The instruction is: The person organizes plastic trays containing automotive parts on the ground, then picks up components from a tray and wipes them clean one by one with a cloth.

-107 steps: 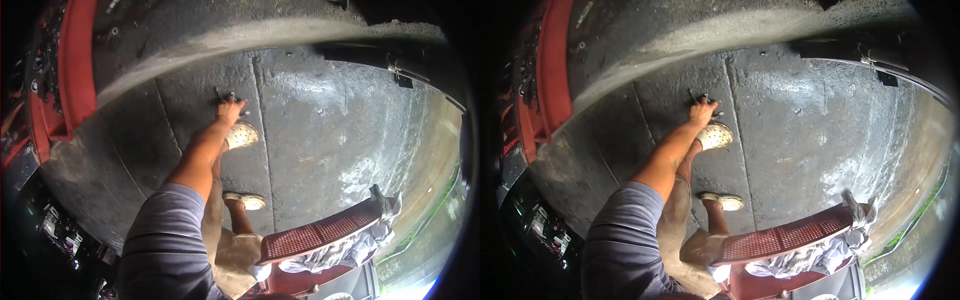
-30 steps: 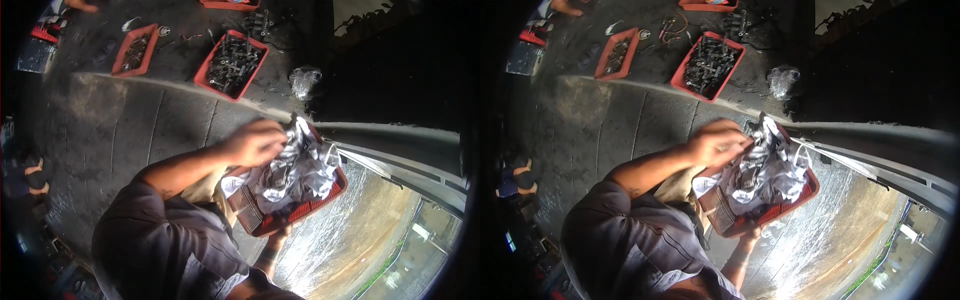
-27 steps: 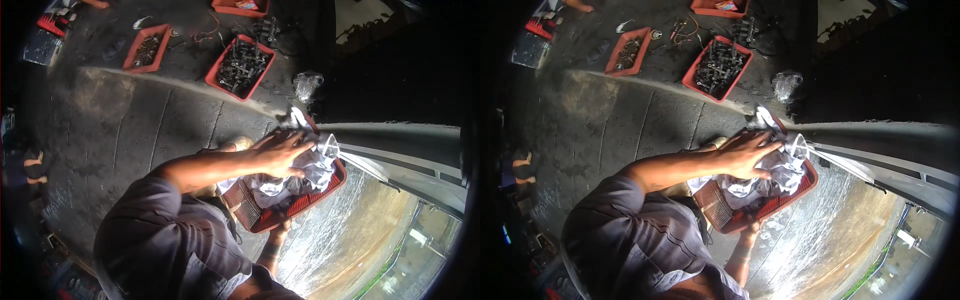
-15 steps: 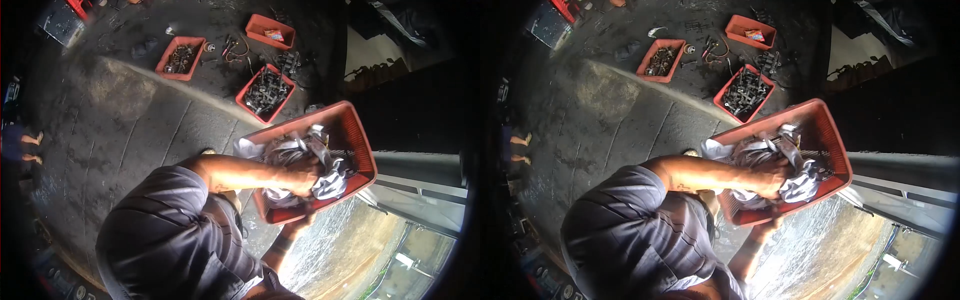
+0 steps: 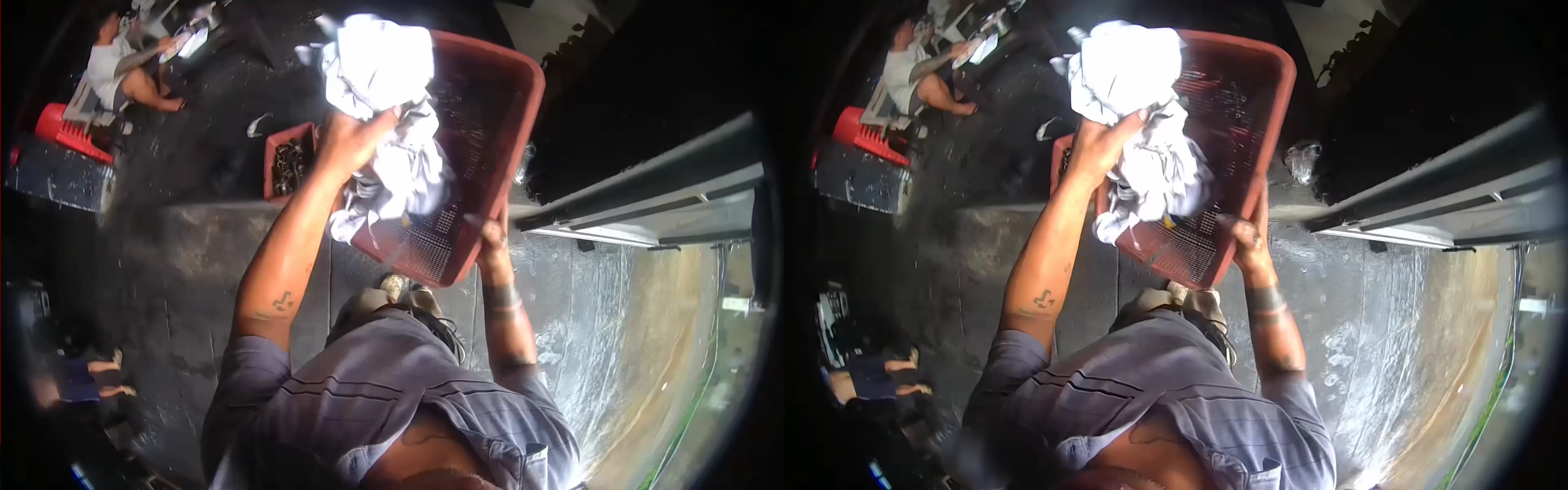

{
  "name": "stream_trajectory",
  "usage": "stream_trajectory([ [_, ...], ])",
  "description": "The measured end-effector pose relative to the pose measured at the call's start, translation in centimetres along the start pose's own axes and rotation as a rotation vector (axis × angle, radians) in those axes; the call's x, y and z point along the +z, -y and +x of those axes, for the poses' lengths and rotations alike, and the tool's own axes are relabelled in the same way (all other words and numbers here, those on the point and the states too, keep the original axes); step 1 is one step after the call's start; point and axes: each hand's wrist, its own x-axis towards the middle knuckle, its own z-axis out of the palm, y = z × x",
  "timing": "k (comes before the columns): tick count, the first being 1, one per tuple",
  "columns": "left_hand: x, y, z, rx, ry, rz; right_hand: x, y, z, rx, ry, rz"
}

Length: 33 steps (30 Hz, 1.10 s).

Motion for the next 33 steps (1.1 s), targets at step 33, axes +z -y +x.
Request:
stream_trajectory([
  [33, 1.0, -10.6, 0.6, 0.520, -0.022, 1.506, -1.5, 10.4, 2.4, -0.737, -0.164, -0.476],
])
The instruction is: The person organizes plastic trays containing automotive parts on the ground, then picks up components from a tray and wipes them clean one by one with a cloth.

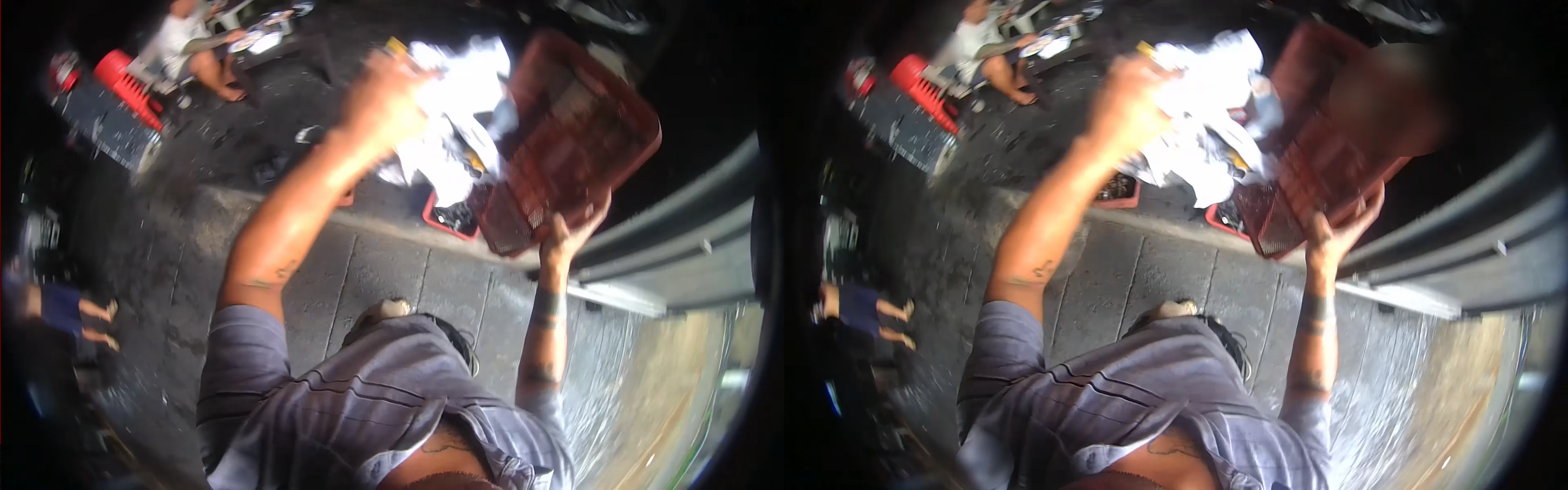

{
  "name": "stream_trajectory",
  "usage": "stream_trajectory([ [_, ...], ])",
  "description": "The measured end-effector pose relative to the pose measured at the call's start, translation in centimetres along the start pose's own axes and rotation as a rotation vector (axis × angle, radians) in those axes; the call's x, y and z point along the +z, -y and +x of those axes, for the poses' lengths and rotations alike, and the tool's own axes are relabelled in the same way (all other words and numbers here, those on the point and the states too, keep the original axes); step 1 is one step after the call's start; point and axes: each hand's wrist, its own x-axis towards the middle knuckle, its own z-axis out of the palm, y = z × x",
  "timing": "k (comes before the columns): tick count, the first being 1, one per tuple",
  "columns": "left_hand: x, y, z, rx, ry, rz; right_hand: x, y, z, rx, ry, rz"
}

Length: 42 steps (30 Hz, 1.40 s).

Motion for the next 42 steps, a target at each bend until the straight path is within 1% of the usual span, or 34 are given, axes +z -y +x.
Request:
stream_trajectory([
  [2, -1.4, 0.8, 1.6, -0.060, -0.294, -0.013, -0.1, 1.6, 0.5, -0.005, 0.021, 0.005],
  [3, -0.8, 0.0, 2.0, -0.034, -0.283, -0.039, 0.2, 2.3, 0.5, -0.063, 0.037, 0.041],
  [5, 0.6, -1.6, 2.2, 0.070, -0.166, 0.039, 1.0, 3.9, 0.4, -0.136, 0.090, 0.101],
  [6, 2.3, -3.0, 1.5, 0.151, -0.070, -0.002, 1.4, 4.7, 0.2, -0.180, 0.074, 0.100],
  [7, 4.5, -4.2, 0.7, 0.142, 0.024, 0.067, 1.8, 5.8, -0.1, -0.142, 0.086, 0.177],
  [9, 8.3, -6.7, -1.7, 0.139, 0.240, -0.004, 2.2, 7.0, -0.1, -0.125, 0.060, 0.263],
  [10, 9.5, -8.5, -3.3, 0.091, 0.294, -0.101, 2.2, 7.2, 0.1, -0.139, 0.022, 0.266],
  [11, 9.3, -9.5, -4.0, 0.266, 0.320, -0.201, 1.7, 6.7, 0.1, -0.137, 0.068, 0.231],
  [12, 10.1, -10.9, -4.3, 0.305, 0.206, -0.321, 1.5, 5.6, 0.1, -0.184, 0.090, 0.231],
  [13, 6.9, -12.9, -4.2, 0.258, 0.346, -0.374, 1.4, 5.7, 0.3, -0.136, 0.111, 0.242],
  [14, 9.0, -13.9, -4.6, 0.340, 0.242, -0.448, 1.2, 6.0, 0.1, -0.076, 0.136, 0.247],
  [16, 9.9, -15.2, -5.0, 0.129, 0.459, -0.687, 1.2, 7.7, -0.1, 0.008, 0.158, 0.176],
  [17, 10.3, -15.1, -5.1, 0.137, 0.456, -0.690, 0.8, 7.9, -0.1, 0.000, 0.238, 0.163],
  [19, 11.1, -14.9, -5.3, 0.081, 0.480, -1.033, 0.4, 8.0, -0.1, 0.026, 0.310, 0.072],
  [20, 11.2, -15.0, -5.1, 0.089, 0.476, -1.029, 0.2, 7.6, 0.1, 0.023, 0.338, 0.022],
  [22, 11.2, -14.8, -5.6, -0.052, 0.479, -1.173, 0.3, 8.6, -0.1, 0.067, 0.296, 0.046],
  [23, 12.8, -13.9, -6.0, -0.071, 0.492, -1.149, -0.2, 8.0, -0.1, 0.045, 0.235, 0.045],
  [24, 10.8, -13.5, -5.4, -0.291, 0.431, -1.386, -0.9, 7.3, 0.0, 0.030, 0.177, 0.043],
  [25, 9.1, -12.9, -4.3, -0.235, 0.198, -1.658, -1.5, 7.0, 0.2, 0.063, 0.123, 0.059],
  [26, 7.5, -11.9, -3.5, -0.426, 0.173, -1.652, -2.6, 6.3, 0.4, 0.080, 0.115, 0.121],
  [27, 7.6, -11.4, -2.6, -0.563, 0.034, -1.768, -3.7, 5.0, 0.8, 0.069, 0.120, 0.070],
  [28, 7.2, -11.1, -1.9, -0.529, -0.018, -1.783, -4.3, 3.9, 0.8, 0.069, 0.126, 0.017],
  [29, 7.4, -11.5, -1.3, -0.591, -0.003, -1.796, -3.9, 4.2, 0.4, 0.059, 0.163, -0.020],
  [30, 6.8, -12.6, -0.2, -0.515, -0.070, -1.782, -3.0, 4.5, -0.1, 0.068, 0.197, 0.062],
  [31, 7.4, -14.0, 0.5, -0.524, -0.164, -1.833, -2.0, 4.5, -0.7, 0.060, 0.228, 0.115],
  [32, 7.3, -15.1, 0.9, -0.560, -0.129, -1.758, -1.1, 4.5, -1.5, 0.053, 0.257, 0.169],
  [33, 8.2, -15.3, 1.1, -0.497, -0.045, -1.648, 0.1, 4.2, -2.3, 0.060, 0.208, 0.068],
  [34, 9.1, -15.8, 0.7, -0.458, -0.008, -1.647, 0.7, 4.2, -2.8, -0.007, 0.272, 0.111],
  [36, 12.9, -17.6, -0.4, -0.205, -0.004, -1.467, -0.8, 0.9, -3.4, -0.151, 0.293, 0.050],
  [37, 11.0, -18.2, -0.8, -0.250, 0.056, -1.534, -2.5, -1.3, -4.0, -0.047, 0.254, -0.030],
  [38, 9.1, -18.4, -1.6, -0.305, 0.125, -1.604, -3.8, -1.8, -4.2, -0.225, 0.287, -0.136],
  [39, 9.1, -17.4, -2.1, -0.302, 0.538, -1.416, -6.1, -3.5, -4.8, -0.026, 0.192, 0.091],
  [40, 7.9, -17.2, -2.2, -0.285, 0.732, -1.065, -7.4, -5.0, -4.9, 0.163, 0.091, 0.318],
  [42, 8.4, -18.1, -3.9, 0.030, 0.224, -1.378, -5.1, -0.6, -2.6, 0.239, -0.161, 0.350],
])
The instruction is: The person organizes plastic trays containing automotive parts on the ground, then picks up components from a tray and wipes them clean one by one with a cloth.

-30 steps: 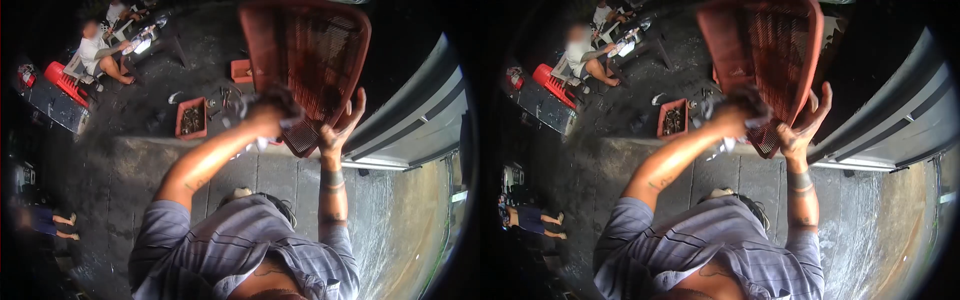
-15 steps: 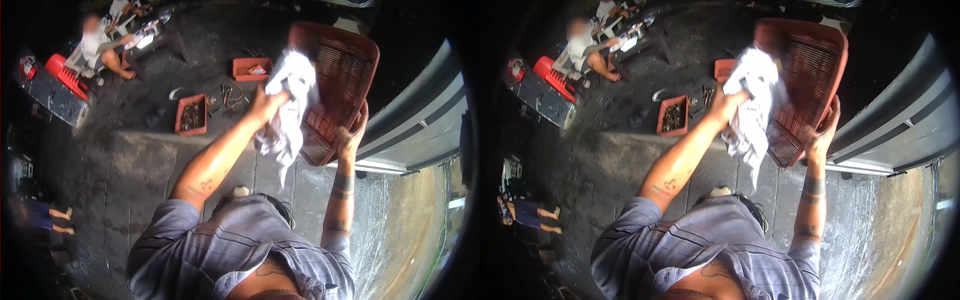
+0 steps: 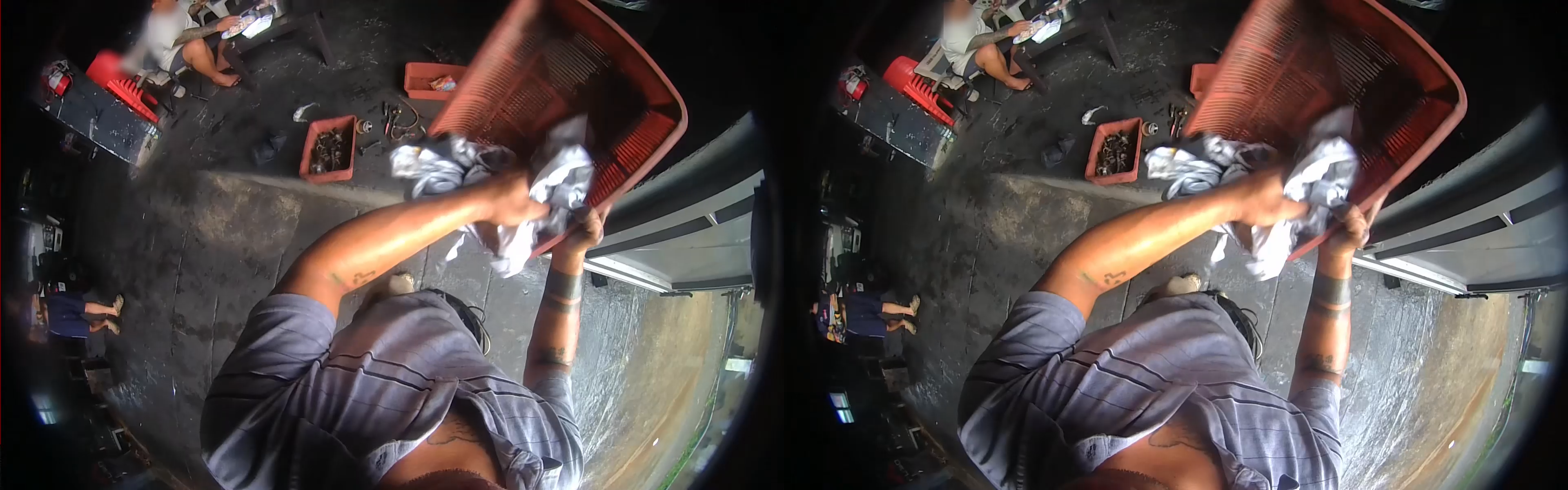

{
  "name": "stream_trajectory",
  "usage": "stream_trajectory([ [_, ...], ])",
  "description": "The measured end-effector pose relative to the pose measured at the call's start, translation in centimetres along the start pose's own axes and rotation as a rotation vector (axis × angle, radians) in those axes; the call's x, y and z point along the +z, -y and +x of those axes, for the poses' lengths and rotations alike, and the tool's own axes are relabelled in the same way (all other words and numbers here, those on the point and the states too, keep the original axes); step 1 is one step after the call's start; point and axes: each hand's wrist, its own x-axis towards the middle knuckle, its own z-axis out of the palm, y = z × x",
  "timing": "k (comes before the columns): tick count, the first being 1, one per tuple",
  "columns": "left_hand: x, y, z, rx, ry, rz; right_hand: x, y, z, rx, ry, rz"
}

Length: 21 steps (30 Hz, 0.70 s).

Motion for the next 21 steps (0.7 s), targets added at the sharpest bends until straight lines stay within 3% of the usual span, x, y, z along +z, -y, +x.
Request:
stream_trajectory([
  [1, 0.1, 0.5, -0.1, 0.015, 0.052, 0.088, -0.5, 0.0, 0.3, -0.041, 0.137, 0.007],
  [2, 0.2, 0.8, -0.1, 0.028, 0.106, 0.172, -3.5, -2.6, 0.9, -0.123, 0.072, -0.013],
  [3, -1.0, -1.3, 0.6, -0.195, 0.340, 0.239, -3.7, -2.1, 1.0, -0.130, 0.065, -0.017],
  [4, -1.3, -0.8, 0.8, -0.190, 0.415, 0.372, -3.8, -1.4, 0.9, -0.146, 0.026, -0.015],
  [6, -2.2, -2.4, 0.6, -0.221, 0.494, 0.678, -3.3, 0.1, 1.3, -0.184, -0.042, -0.006],
  [8, -4.7, -1.8, 0.1, -0.101, 0.419, 0.843, -3.4, 0.8, 1.2, -0.211, -0.116, 0.009],
  [9, -5.7, -1.9, -0.2, -0.174, 0.273, 0.902, -8.6, -0.8, 2.5, -0.248, -0.115, -0.051],
  [10, -6.7, -2.1, -0.5, -0.247, 0.124, 0.958, -10.1, 0.4, 2.5, -0.142, -0.165, -0.072],
  [12, -9.3, -1.1, -2.2, -0.029, -0.146, 1.005, -8.7, 4.3, 2.5, -0.239, -0.342, 0.097],
  [14, -10.9, -1.6, -4.1, -0.206, -0.377, 0.744, -26.4, 0.5, 4.9, -0.339, 0.136, -0.045],
  [15, -11.2, -2.0, -5.1, -0.387, -0.493, 0.602, -21.5, 3.0, 3.0, -0.256, -0.293, -0.137],
  [16, -11.7, -2.3, -5.8, -0.565, -0.604, 0.455, -22.5, 3.1, 2.4, -0.261, -0.302, -0.142],
  [18, -12.8, 1.0, -7.9, -0.412, -0.799, 0.292, -24.6, 3.4, 1.5, -0.265, -0.235, -0.038],
  [21, -11.6, 2.1, -9.8, -0.548, -0.823, -0.059, -21.6, 3.9, -1.4, -0.287, -0.242, -0.096],
])
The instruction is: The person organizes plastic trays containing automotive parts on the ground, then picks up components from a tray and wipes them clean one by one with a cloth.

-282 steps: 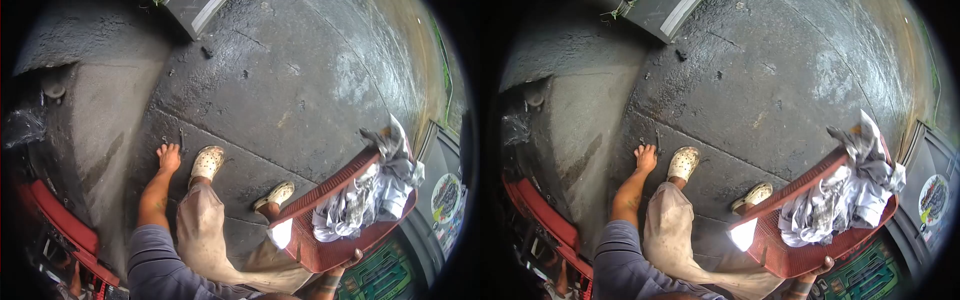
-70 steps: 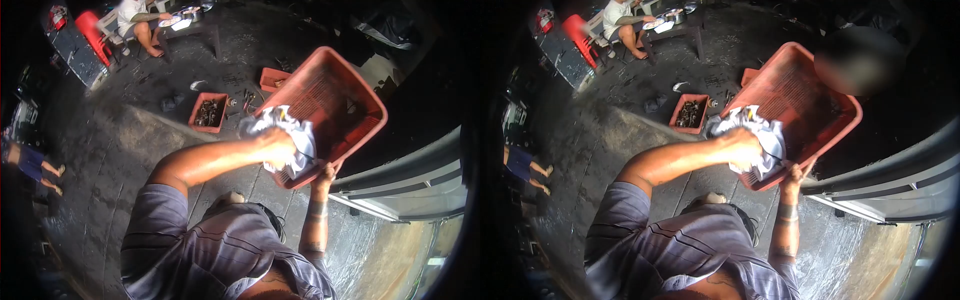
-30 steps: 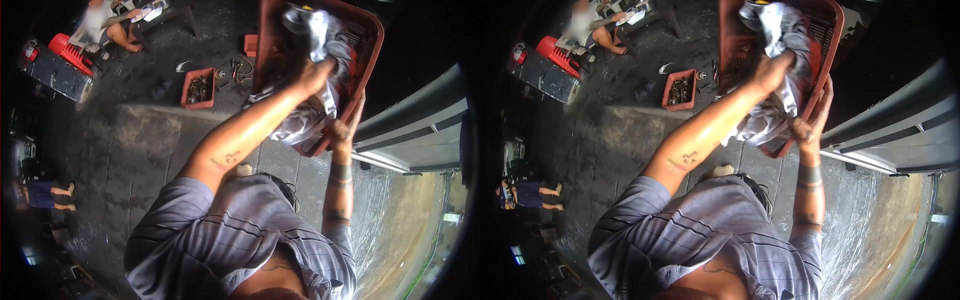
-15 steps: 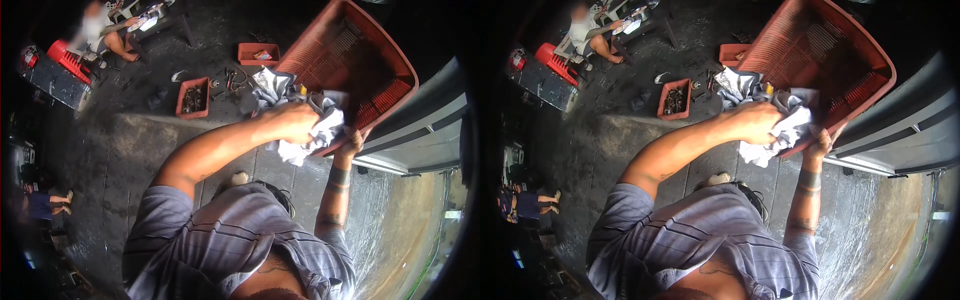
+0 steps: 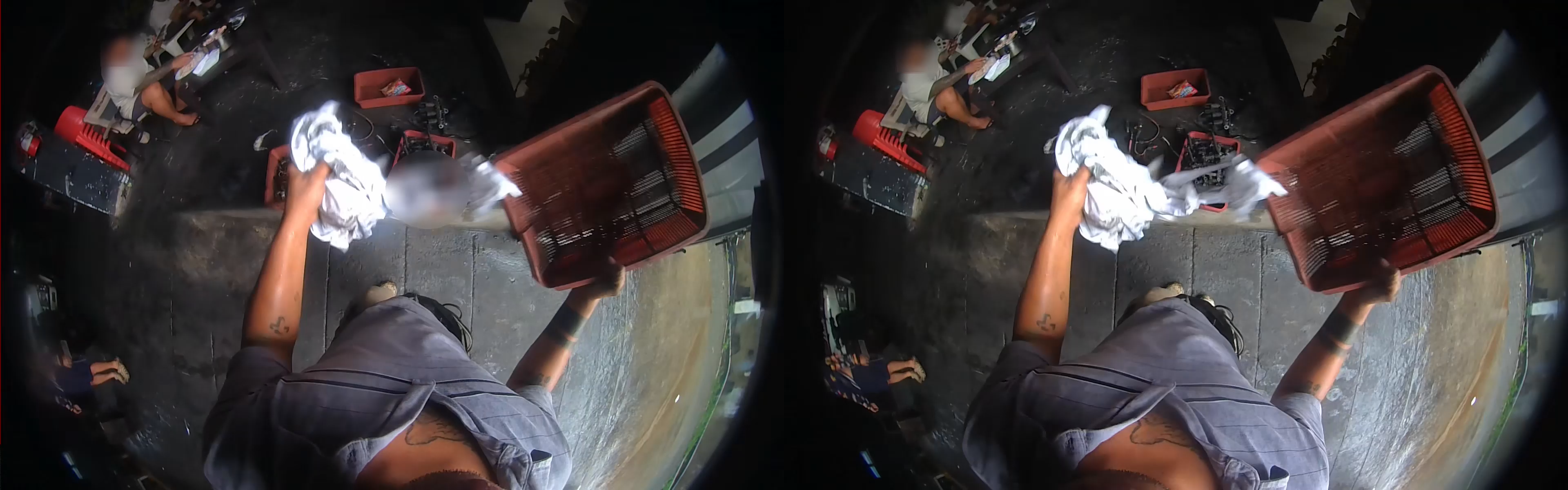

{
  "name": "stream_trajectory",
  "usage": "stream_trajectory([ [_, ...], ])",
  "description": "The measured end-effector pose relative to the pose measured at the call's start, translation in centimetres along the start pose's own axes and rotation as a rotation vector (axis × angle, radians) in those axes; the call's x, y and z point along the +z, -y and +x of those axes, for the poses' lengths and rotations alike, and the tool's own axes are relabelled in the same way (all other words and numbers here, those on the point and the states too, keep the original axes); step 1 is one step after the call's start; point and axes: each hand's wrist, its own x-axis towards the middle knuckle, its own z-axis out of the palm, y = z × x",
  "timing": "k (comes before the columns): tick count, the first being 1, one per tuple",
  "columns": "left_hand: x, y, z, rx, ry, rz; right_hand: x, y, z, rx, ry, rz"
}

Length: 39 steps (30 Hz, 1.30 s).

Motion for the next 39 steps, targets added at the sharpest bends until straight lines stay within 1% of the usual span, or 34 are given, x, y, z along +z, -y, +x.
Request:
stream_trajectory([
  [1, 0.3, 1.0, -0.6, -0.021, 0.003, -0.072, 0.8, -0.1, -1.0, 0.047, -0.040, -0.033],
  [2, 0.7, 1.8, -1.3, -0.068, 0.039, -0.129, 2.1, -0.2, -2.0, 0.245, -0.122, 0.038],
  [3, 0.3, 4.2, -1.4, -0.173, 0.070, -0.243, 3.6, -0.3, -2.9, 0.446, -0.203, 0.108],
  [5, 0.2, 6.2, -1.9, -0.442, 0.189, -0.393, 4.4, -4.0, -5.8, 0.521, -0.132, 0.059],
  [6, -0.5, 9.7, -1.4, -0.502, 0.324, -0.494, 5.5, -5.7, -7.0, 0.519, -0.136, 0.064],
  [7, -1.2, 12.4, -1.1, -0.561, 0.460, -0.595, 6.8, -7.5, -7.9, 0.634, -0.036, 0.153],
  [8, -1.0, 11.5, -2.2, -0.452, 0.477, -0.430, 8.6, -9.1, -8.7, 0.749, 0.071, 0.241],
  [9, -1.4, 10.8, -2.7, -0.429, 0.519, -0.384, 10.7, -10.3, -9.4, 0.864, 0.183, 0.327],
  [10, -2.7, 11.1, -2.9, -0.522, 0.532, -0.486, 15.3, -7.4, -8.5, 0.887, 0.249, 0.332],
  [11, -4.0, 11.7, -3.4, -0.608, 0.544, -0.586, 15.2, -8.8, -8.3, 0.889, 0.261, 0.336],
  [13, -6.9, 15.4, -3.3, -0.615, 0.559, -0.657, 14.4, -15.2, -9.0, 0.884, 0.363, 0.190],
  [14, -7.7, 16.4, -3.4, -0.646, 0.539, -0.656, 12.6, -19.8, -9.7, 0.766, 0.466, 0.025],
  [15, -8.8, 17.5, -2.9, -0.675, 0.523, -0.656, 15.7, -19.8, -10.4, 0.922, 0.341, 0.101],
  [16, -10.3, 19.5, -2.2, -0.729, 0.504, -0.628, 18.9, -19.8, -10.5, 0.940, 0.407, 0.150],
  [17, -10.3, 19.0, -1.8, -0.708, 0.433, -0.513, 22.4, -19.1, -10.0, 0.960, 0.470, 0.196],
  [18, -11.0, 20.1, -0.8, -0.734, 0.348, -0.544, 23.4, -21.0, -10.5, 0.974, 0.560, 0.140],
  [19, -11.9, 21.3, 0.6, -0.762, 0.264, -0.572, 24.8, -23.0, -11.0, 0.983, 0.579, 0.106],
  [21, -12.1, 21.6, 3.8, -0.820, 0.033, -0.325, 27.1, -27.4, -12.8, 1.133, 0.617, 0.003],
  [22, -13.9, 25.0, 5.6, -0.832, 0.065, -0.330, 29.0, -29.7, -13.0, 1.114, 0.665, -0.014],
  [23, -13.6, 22.9, 7.7, -0.708, 0.059, -0.433, 31.2, -31.4, -13.3, 1.104, 0.712, -0.030],
  [24, -13.9, 22.0, 10.0, -0.617, 0.061, -0.357, 32.6, -34.0, -13.5, 1.101, 0.797, -0.062],
  [25, -14.5, 22.0, 12.4, -0.527, 0.062, -0.280, 34.9, -36.3, -13.7, 1.074, 0.812, -0.052],
  [27, -15.9, 24.5, 16.5, -0.375, 0.016, -0.147, 38.9, -41.5, -13.3, 0.675, 1.106, -0.264],
  [28, -17.1, 26.2, 19.0, -0.370, -0.015, -0.098, 42.1, -44.5, -12.7, 0.847, 1.062, -0.342],
  [29, -17.7, 26.4, 22.0, -0.369, -0.044, -0.046, 43.9, -47.4, -12.4, 0.759, 1.132, -0.375],
  [30, -18.1, 27.0, 25.0, -0.448, -0.107, -0.108, 44.7, -52.1, -12.4, 0.937, 1.135, -0.222],
  [31, -18.5, 28.0, 27.7, -0.529, -0.173, -0.167, 47.6, -52.7, -12.3, 1.209, 0.930, -0.120],
  [32, -19.8, 31.4, 30.4, -0.488, -0.157, -0.224, 48.8, -55.8, -12.2, 1.258, 0.925, -0.016],
  [33, -21.0, 34.7, 33.0, -0.441, -0.140, -0.280, 50.1, -57.9, -12.1, 1.154, 1.013, -0.047],
  [35, -21.6, 36.1, 38.1, -0.381, -0.190, -0.171, 51.5, -61.9, -12.6, 1.136, 0.828, -0.069],
  [37, -22.0, 37.2, 42.2, -0.269, -0.208, 0.045, 51.6, -64.7, -12.4, 1.121, 0.608, -0.149],
  [38, -22.3, 38.1, 44.1, -0.257, -0.205, 0.158, 51.0, -66.1, -12.1, 1.118, 0.543, -0.247],
  [39, -22.5, 38.9, 45.5, -0.244, -0.195, 0.274, 50.0, -67.6, -11.7, 1.151, 0.522, -0.306],
])
